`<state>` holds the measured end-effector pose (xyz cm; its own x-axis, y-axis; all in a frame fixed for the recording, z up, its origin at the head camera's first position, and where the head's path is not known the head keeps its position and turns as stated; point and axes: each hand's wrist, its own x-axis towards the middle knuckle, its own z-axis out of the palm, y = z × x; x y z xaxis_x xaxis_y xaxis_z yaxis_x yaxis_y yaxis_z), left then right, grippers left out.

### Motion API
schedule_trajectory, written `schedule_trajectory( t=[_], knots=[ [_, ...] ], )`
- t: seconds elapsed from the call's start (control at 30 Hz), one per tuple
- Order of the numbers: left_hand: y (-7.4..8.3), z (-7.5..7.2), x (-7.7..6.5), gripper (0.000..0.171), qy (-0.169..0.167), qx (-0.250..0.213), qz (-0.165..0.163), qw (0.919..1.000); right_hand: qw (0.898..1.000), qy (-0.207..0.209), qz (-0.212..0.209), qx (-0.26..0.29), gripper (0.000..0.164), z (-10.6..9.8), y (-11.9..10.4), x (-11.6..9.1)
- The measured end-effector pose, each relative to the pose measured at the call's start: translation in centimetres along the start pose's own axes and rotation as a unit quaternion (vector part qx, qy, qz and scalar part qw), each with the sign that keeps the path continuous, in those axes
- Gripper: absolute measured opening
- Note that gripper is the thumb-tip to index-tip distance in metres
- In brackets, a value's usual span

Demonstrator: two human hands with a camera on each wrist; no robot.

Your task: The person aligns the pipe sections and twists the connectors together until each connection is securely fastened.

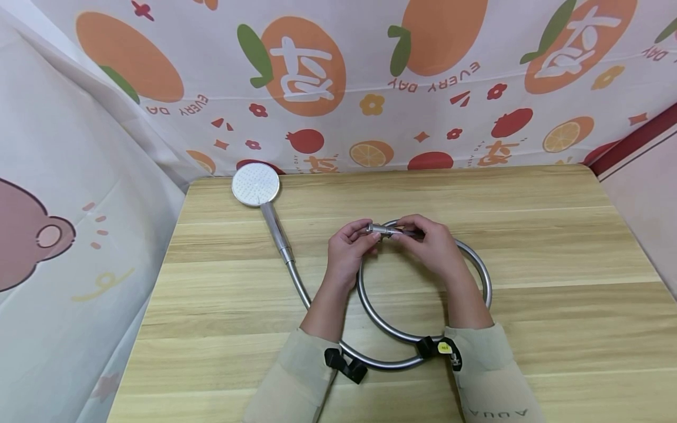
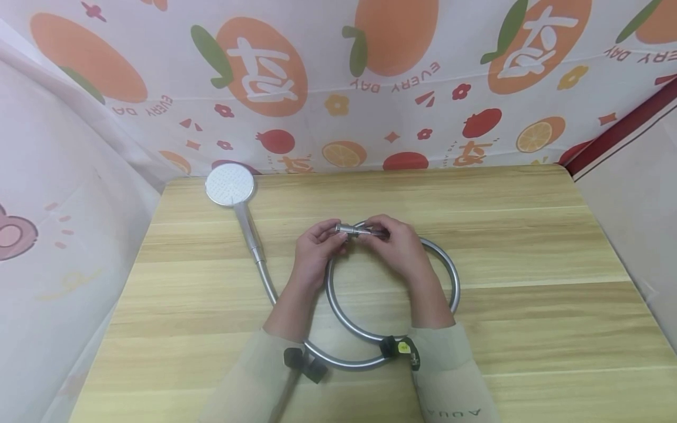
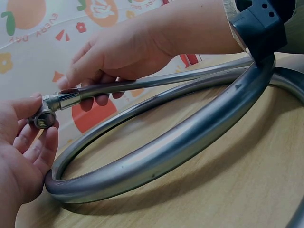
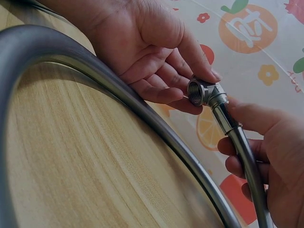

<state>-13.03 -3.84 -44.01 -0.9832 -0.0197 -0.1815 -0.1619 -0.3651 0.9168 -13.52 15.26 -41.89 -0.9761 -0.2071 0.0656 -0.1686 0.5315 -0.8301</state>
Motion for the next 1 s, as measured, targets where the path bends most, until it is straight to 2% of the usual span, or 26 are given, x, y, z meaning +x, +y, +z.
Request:
schedule_trajectory(
  t=[0.1, 0.5, 0.73, 1.0],
  knots=[
    [0.02, 0.0, 0.03, 0.045, 0.0, 0.0, 0.001, 1.0, 1.0, -0.003, 0.003, 0.002, 0.034, 0.0, 0.0, 0.02],
    [0.05, 0.02, 0.01, 0.042, 0.002, 0.0, -0.007, 1.0, 1.0, -0.01, 0.012, -0.018, 0.024, 0.0, -0.07, 0.1],
    [-0.04, -0.1, -0.17, 0.042, 0.01, 0.004, -0.017, 0.9998, 1.0, -0.014, 0.003, -0.019, 0.025, 0.05, -0.07, -0.17],
    [0.0, -0.08, 0.06, 0.043, 0.004, 0.003, -0.015, 0.9999, 1.0, -0.011, -0.013, -0.016, 0.028, -0.12, -0.02, -0.08]
  ],
)
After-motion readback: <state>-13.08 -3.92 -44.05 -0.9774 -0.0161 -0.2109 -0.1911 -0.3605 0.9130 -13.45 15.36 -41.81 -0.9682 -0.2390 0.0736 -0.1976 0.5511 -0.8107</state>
